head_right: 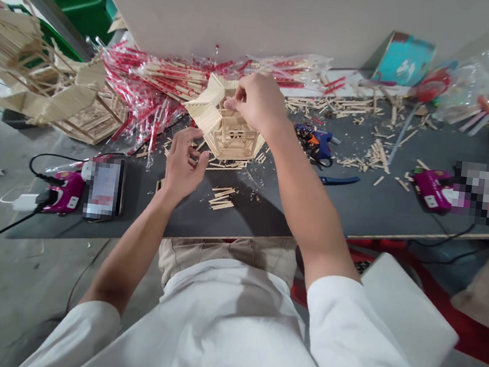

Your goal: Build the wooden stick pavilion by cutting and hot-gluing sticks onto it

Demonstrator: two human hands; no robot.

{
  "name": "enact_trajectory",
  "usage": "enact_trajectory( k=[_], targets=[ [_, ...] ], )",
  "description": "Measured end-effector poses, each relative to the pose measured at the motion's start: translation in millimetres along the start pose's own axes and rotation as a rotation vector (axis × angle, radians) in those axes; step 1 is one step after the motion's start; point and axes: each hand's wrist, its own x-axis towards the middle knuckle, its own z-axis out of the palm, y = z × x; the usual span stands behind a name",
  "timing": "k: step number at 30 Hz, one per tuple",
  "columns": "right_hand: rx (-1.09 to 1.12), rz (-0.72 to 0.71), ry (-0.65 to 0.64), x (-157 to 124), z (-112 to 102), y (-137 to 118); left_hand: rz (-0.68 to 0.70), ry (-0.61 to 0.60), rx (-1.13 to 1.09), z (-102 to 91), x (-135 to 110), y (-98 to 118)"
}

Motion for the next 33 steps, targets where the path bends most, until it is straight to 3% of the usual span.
enact_trajectory(
  k=[4,7,11,14,17,21,26,33],
  targets=[
    [0.042,-0.005,0.058,-19.9,-25.9,-17.4,-0.013,-0.006,0.016,1.9,-1.1,-2.8],
    [0.081,0.027,0.16,-43.0,-44.9,-16.2,0.0,0.041,0.012,3.1,-2.3,-4.4],
    [0.243,0.206,0.275,-77.4,-55.9,10.9,0.086,0.17,0.045,2.1,-4.3,-1.7],
    [0.341,0.34,0.403,-97.0,-53.6,39.9,0.221,0.179,0.05,0.5,-6.7,3.1],
    [0.386,0.471,0.465,-107.8,-48.0,67.0,0.318,0.061,0.058,0.4,-9.2,7.8],
    [0.429,0.629,0.333,-113.4,-41.0,95.0,0.299,-0.134,0.048,1.4,-10.1,12.3],
    [0.434,0.637,0.418,-115.1,-29.6,113.2,0.207,-0.358,-0.01,-0.2,-6.1,12.5],
    [0.383,0.63,0.419,-108.8,-18.1,114.1,0.129,-0.645,0.034,-4.9,0.6,7.6]
  ],
)
